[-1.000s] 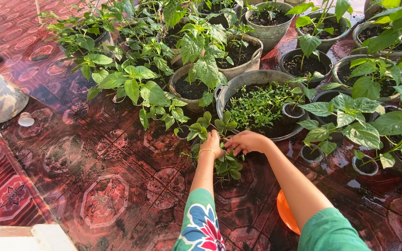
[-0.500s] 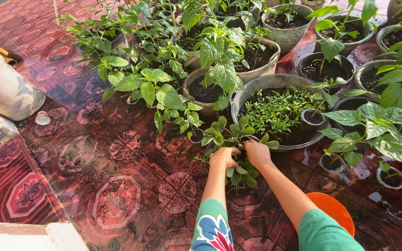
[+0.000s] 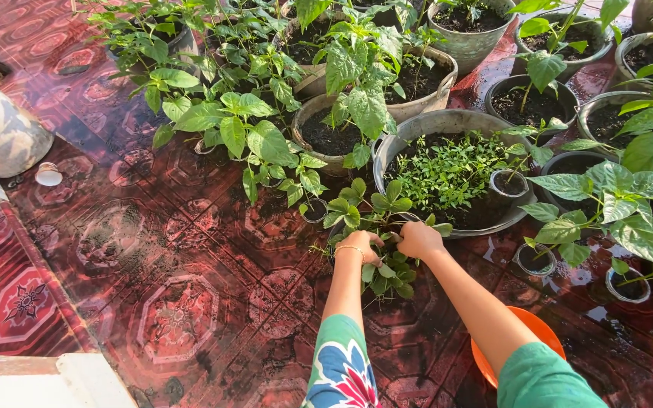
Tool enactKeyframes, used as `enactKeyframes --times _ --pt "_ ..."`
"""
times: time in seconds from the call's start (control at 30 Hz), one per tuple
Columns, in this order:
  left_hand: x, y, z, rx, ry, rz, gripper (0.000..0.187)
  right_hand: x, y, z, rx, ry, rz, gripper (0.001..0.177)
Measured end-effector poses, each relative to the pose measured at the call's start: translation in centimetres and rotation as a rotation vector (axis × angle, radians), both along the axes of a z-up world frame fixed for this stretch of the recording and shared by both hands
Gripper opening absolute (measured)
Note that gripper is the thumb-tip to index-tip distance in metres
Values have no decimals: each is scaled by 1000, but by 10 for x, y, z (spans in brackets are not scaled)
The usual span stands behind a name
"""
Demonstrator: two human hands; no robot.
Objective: Checking and tending to potted plants in a balcony garden.
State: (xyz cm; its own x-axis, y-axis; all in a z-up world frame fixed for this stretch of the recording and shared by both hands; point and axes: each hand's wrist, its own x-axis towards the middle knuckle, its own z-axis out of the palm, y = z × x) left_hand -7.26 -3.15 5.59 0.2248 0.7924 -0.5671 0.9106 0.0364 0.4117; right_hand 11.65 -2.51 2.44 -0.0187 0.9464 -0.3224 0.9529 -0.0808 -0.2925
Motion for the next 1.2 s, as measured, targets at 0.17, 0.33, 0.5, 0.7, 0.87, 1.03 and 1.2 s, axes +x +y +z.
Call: enactKeyframes --times 0.17,0.33,0.5,0.7,0.87,1.03,1.2 --pt "7 0 3 5 45 -12 71 -1 12 -20 -128 2 44 35" --pt "6 -2 1 -8 55 -10 71 -9 8 -4 -425 63 -25 33" --pt "6 -1 -2 -2 70 -30 69 -11 -2 12 -377 89 -11 34" --pt "7 2 -4 -18 67 -28 71 13 19 -36 -274 404 44 39" --pt "14 3 -8 -55 98 -19 71 25 5 18 -490 448 -59 37" --pt "18 4 -8 -76 115 -18 69 29 6 -2 -391 373 -177 28" --pt "18 3 -8 -67 129 -18 70 12 -2 -39 21 218 -118 27"
